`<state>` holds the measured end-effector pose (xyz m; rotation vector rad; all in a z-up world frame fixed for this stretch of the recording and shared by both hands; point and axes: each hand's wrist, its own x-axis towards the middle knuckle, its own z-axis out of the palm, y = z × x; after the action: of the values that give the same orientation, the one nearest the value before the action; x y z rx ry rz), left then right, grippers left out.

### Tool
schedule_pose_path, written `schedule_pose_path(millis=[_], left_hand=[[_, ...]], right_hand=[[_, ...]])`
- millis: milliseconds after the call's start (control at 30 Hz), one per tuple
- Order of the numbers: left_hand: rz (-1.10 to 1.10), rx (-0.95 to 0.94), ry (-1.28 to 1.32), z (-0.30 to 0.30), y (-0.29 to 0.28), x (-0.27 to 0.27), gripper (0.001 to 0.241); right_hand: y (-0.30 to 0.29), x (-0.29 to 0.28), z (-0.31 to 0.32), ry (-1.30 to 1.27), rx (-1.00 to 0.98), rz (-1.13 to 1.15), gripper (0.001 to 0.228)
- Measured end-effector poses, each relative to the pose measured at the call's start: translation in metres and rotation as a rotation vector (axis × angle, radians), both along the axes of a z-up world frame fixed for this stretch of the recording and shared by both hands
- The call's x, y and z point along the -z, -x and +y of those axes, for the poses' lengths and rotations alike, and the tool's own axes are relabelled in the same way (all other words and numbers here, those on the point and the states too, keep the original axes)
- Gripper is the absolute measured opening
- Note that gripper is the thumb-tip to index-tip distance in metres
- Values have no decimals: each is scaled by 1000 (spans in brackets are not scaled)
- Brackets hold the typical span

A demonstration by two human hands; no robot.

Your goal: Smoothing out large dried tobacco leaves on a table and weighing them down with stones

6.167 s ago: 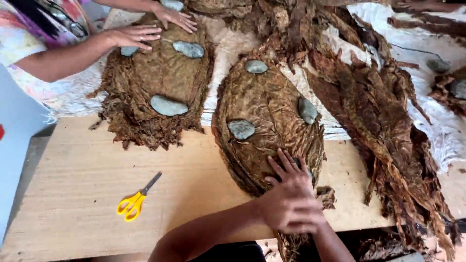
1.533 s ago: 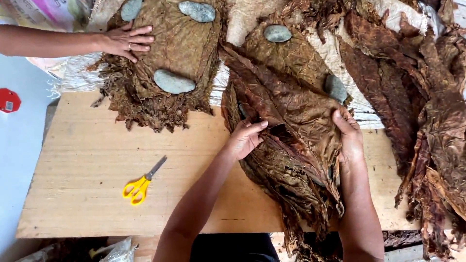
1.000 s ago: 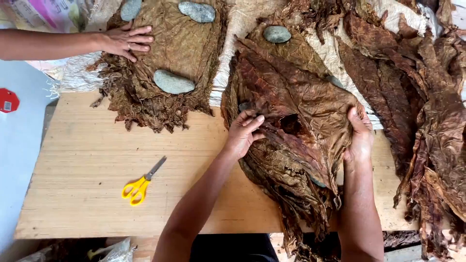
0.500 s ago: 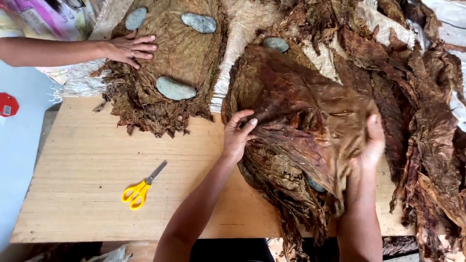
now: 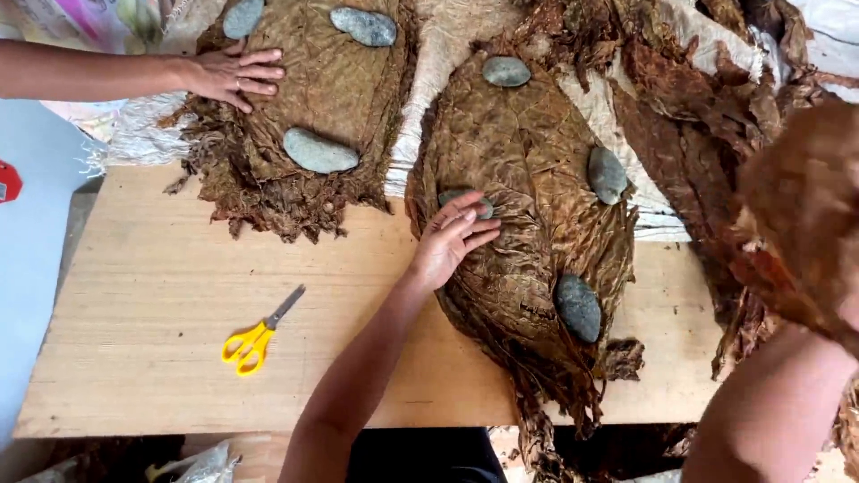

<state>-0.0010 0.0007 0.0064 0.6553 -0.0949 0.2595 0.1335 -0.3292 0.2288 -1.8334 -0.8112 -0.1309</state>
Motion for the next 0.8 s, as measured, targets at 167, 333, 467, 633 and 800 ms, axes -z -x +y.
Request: schedule_pose_path(millis=[167, 333, 467, 633, 800], left_hand=[[28, 160, 23, -1, 8, -11, 48], [138, 242, 44, 3, 5, 3, 62], [161, 248, -46, 2, 7, -3, 68], [206, 110, -270, -4, -1, 17, 75], [213, 14, -441, -14, 2, 13, 71]], right_hand=[[45, 5, 95, 262, -99, -45, 29], [80, 51, 158, 716, -402, 222, 36], [44, 88, 119, 314, -22, 246, 26], [-4, 158, 70, 574, 402, 316, 32], [-3, 182, 83, 810, 482, 257, 45]])
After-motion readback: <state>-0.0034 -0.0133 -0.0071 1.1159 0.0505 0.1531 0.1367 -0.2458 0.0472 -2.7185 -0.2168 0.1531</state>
